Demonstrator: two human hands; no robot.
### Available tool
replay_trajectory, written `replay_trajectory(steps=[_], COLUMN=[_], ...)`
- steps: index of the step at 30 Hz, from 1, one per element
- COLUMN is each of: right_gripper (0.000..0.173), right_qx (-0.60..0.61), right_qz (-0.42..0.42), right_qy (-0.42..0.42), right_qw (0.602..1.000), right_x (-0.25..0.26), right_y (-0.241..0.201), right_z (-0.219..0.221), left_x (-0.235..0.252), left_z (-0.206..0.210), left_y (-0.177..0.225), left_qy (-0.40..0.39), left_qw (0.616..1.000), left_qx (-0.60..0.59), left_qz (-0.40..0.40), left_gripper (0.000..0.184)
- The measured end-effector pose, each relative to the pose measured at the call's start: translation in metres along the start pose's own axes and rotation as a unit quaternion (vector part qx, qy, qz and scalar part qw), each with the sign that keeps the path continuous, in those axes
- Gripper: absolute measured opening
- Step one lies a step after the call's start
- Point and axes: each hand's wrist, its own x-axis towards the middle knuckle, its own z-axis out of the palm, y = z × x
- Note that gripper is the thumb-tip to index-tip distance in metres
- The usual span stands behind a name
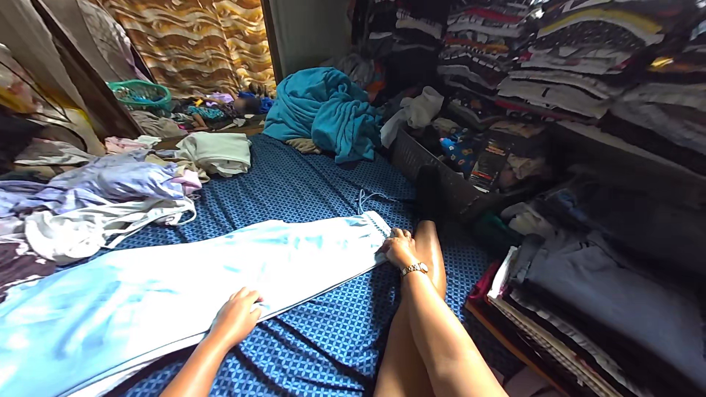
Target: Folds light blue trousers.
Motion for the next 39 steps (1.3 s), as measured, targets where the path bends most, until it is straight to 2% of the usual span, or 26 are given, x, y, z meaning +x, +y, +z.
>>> replay_trajectory(steps=[9,22,27,28,30,32,34,35,37,38,39], right_gripper=[0.032,0.03,0.029,0.029,0.03,0.031,0.033,0.034,0.037,0.037,0.038], right_qx=[-0.028,-0.062,-0.03,-0.025,-0.023,-0.014,-0.006,-0.005,0.008,0.015,0.021], right_qz=[-0.001,-0.023,-0.039,-0.042,-0.042,-0.042,-0.035,-0.03,-0.02,-0.019,-0.02], right_qy=[-0.023,-0.006,0.015,0.02,0.022,0.02,0.017,0.017,0.011,0.006,0.004], right_qw=[0.999,0.998,0.999,0.999,0.999,0.999,0.999,0.999,1.0,1.0,1.0], right_x=[0.005,0.0,-0.002,-0.002,0.0,0.0,0.001,0.002,0.004,0.006,0.008], right_y=[-0.004,-0.011,-0.006,-0.004,-0.002,-0.001,0.0,0.001,0.003,0.004,0.006], right_z=[0.01,0.016,0.015,0.016,0.017,0.016,0.016,0.017,0.017,0.017,0.018], left_x=[-0.002,-0.007,-0.013,-0.017,-0.033,-0.059,-0.086,-0.1,-0.127,-0.138,-0.148], left_z=[-0.002,-0.008,-0.021,-0.027,-0.044,-0.067,-0.08,-0.082,-0.08,-0.076,-0.071], left_y=[0.001,-0.002,-0.009,-0.014,-0.03,-0.053,-0.087,-0.106,-0.14,-0.155,-0.167], left_qy=[-0.01,-0.032,-0.048,-0.035,0.053,0.193,0.352,0.425,0.543,0.575,0.58], left_qw=[1.0,0.999,0.996,0.996,0.987,0.951,0.871,0.814,0.668,0.598,0.553], left_qx=[-0.002,-0.023,-0.065,-0.084,-0.151,-0.234,-0.304,-0.338,-0.413,-0.438,-0.446], left_qz=[-0.006,-0.005,0.023,0.025,0.002,-0.066,-0.158,-0.206,-0.299,-0.347,-0.399], left_gripper=[0.029,0.031,0.032,0.032,0.031,0.031,0.031,0.032,0.039,0.045,0.051])
